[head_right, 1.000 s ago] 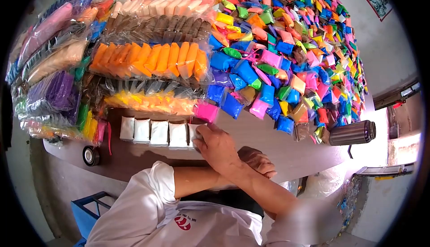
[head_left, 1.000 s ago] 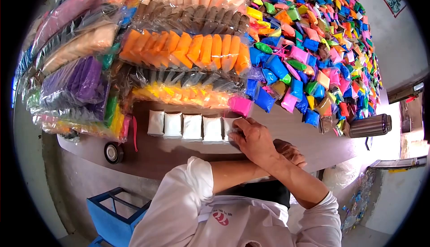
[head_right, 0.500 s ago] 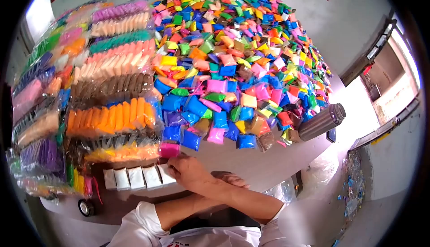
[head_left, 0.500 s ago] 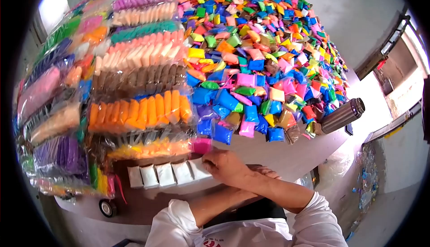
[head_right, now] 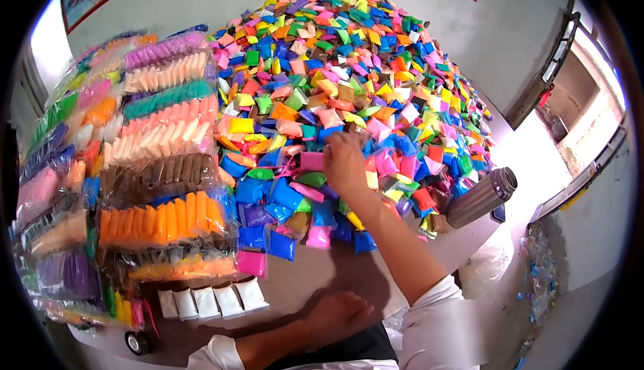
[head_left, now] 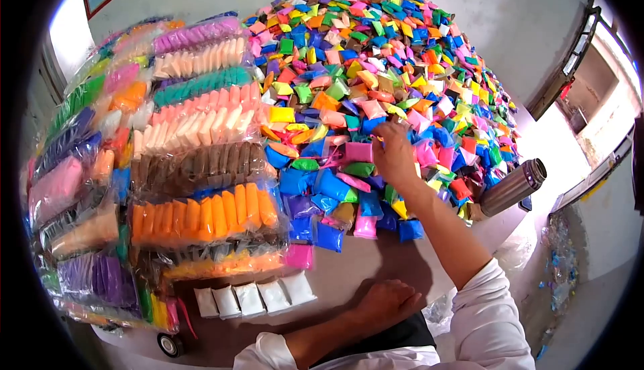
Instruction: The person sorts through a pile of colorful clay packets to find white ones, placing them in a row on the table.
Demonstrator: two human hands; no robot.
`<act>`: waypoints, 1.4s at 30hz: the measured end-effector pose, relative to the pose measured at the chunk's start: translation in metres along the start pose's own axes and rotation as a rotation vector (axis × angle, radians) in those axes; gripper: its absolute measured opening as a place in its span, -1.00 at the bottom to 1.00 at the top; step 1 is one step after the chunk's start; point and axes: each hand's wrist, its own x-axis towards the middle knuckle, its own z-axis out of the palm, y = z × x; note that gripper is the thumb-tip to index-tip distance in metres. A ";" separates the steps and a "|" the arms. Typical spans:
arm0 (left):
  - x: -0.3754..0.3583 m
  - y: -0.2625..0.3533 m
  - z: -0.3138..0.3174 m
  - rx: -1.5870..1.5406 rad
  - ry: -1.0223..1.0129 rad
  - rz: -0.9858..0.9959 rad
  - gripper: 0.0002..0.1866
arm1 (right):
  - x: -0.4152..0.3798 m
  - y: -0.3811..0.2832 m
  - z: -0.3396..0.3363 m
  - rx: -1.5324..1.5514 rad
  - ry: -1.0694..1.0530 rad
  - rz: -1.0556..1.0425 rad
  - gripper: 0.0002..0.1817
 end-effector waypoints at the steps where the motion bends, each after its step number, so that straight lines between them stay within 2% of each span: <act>1: 0.001 0.001 -0.001 0.044 -0.051 -0.049 -0.76 | 0.011 0.007 0.001 -0.057 0.074 -0.035 -0.69; 2: 0.001 -0.001 0.001 0.048 -0.050 -0.047 -0.76 | 0.022 0.014 0.002 -0.056 0.077 -0.037 -0.69; 5: -0.001 -0.006 0.009 0.123 -0.083 0.033 -0.73 | 0.046 0.025 0.004 -0.114 -0.024 0.037 -0.45; 8: -0.001 -0.006 0.009 -0.004 -0.001 -0.033 -0.71 | 0.052 0.036 0.015 -0.122 -0.057 -0.021 -0.44; 10: -0.001 -0.008 0.010 0.017 -0.055 -0.052 -0.72 | 0.050 0.037 0.024 -0.107 -0.037 -0.074 -0.49; 13: 0.001 -0.006 0.006 0.036 -0.086 -0.066 -0.72 | 0.045 0.022 0.028 -0.097 -0.067 0.056 -0.58; 17: 0.000 -0.009 0.011 0.027 -0.070 -0.049 -0.72 | 0.038 0.017 0.031 -0.088 -0.152 0.048 -0.61; 23: 0.000 -0.007 0.010 0.076 -0.080 -0.042 -0.72 | 0.042 0.000 0.035 -0.125 -0.040 -0.029 -0.80; 25: -0.001 -0.009 0.013 0.037 -0.017 -0.029 -0.72 | 0.054 -0.001 0.044 -0.026 0.171 -0.212 -0.84; 28: 0.002 -0.005 0.004 0.028 -0.117 -0.058 -0.69 | 0.075 -0.017 0.057 0.166 0.072 -0.112 -0.86; 29: 0.001 -0.008 0.006 0.027 -0.115 -0.065 -0.69 | 0.084 -0.020 0.068 0.258 -0.035 -0.025 -0.86; 32: -0.001 -0.012 0.008 -0.037 -0.049 -0.028 -0.70 | 0.110 -0.038 0.106 0.344 -0.135 -0.095 -0.83; 34: 0.002 -0.009 -0.005 -0.062 -0.034 0.031 -0.71 | 0.130 -0.049 0.141 0.527 -0.286 -0.045 -0.81; 36: 0.001 -0.007 -0.011 -0.098 -0.028 0.025 -0.72 | 0.145 -0.060 0.175 0.498 -0.308 -0.051 -0.78; 38: 0.000 -0.009 -0.013 -0.136 -0.022 0.018 -0.72 | 0.161 -0.060 0.222 0.746 -0.348 0.060 -0.76; 40: -0.001 -0.013 -0.020 -0.162 -0.011 0.002 -0.72 | 0.173 -0.059 0.244 0.674 -0.358 0.077 -0.74; 42: -0.002 -0.016 -0.026 -0.185 -0.004 -0.011 -0.72 | 0.183 -0.048 0.260 0.466 -0.312 0.042 -0.72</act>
